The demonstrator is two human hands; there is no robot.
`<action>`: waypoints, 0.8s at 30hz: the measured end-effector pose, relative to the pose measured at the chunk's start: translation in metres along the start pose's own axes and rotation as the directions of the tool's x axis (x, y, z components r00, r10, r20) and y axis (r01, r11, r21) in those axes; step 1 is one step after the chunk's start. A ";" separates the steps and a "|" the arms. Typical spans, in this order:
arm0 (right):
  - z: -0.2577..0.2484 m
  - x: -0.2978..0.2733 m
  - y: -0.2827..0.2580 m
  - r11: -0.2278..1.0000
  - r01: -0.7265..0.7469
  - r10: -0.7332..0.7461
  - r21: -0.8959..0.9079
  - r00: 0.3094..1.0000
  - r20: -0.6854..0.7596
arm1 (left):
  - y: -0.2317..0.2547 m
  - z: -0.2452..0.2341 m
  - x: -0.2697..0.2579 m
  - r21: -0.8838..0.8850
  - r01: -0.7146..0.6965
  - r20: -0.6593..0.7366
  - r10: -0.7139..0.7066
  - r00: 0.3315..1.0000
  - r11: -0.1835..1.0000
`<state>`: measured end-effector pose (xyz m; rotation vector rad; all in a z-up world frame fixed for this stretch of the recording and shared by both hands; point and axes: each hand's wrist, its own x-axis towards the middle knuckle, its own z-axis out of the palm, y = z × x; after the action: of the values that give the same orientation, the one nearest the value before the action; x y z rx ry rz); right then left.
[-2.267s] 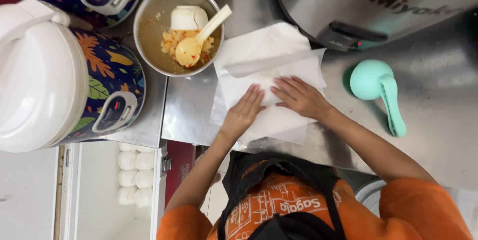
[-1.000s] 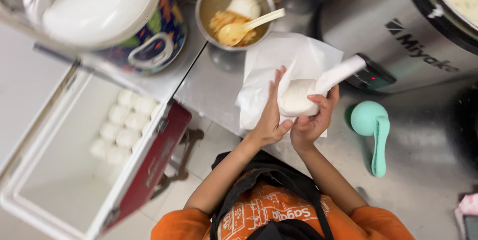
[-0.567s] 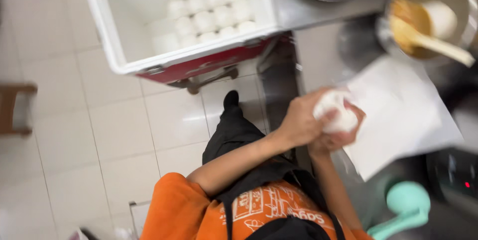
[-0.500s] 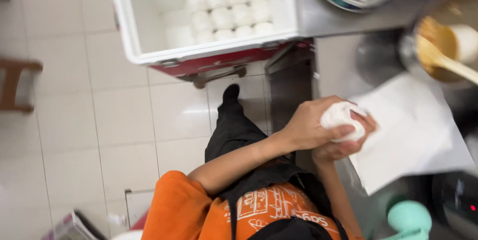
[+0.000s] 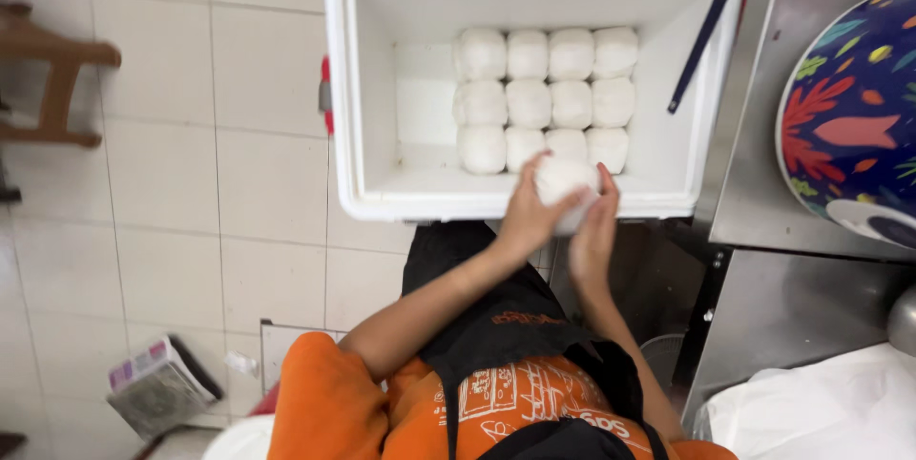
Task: The person scoops cooked rice into a small round mold, places the molded rice onto paper, wraps it, and puts the wrapped rice into a cooler box.
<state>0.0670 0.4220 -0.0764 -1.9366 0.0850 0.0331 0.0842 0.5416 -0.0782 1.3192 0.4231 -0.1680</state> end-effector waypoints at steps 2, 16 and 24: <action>0.003 0.013 0.001 1.000 -0.021 0.020 0.015 0.999 0.036 | -0.003 0.006 0.060 -0.105 0.078 -0.056 -0.084 0.995 0.991; -0.056 -0.054 0.026 0.757 -0.592 0.653 0.276 0.696 -0.298 | -0.157 0.158 0.339 0.490 0.132 -0.382 0.077 0.921 0.861; -0.041 -0.052 0.025 0.810 -0.552 0.585 0.197 0.784 -0.207 | -0.132 0.094 0.297 0.693 -0.553 0.460 0.306 0.833 0.463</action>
<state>0.0127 0.3773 -0.0821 -1.7133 0.8355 0.1744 0.3280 0.4535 -0.2960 2.2510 -0.3250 -0.1043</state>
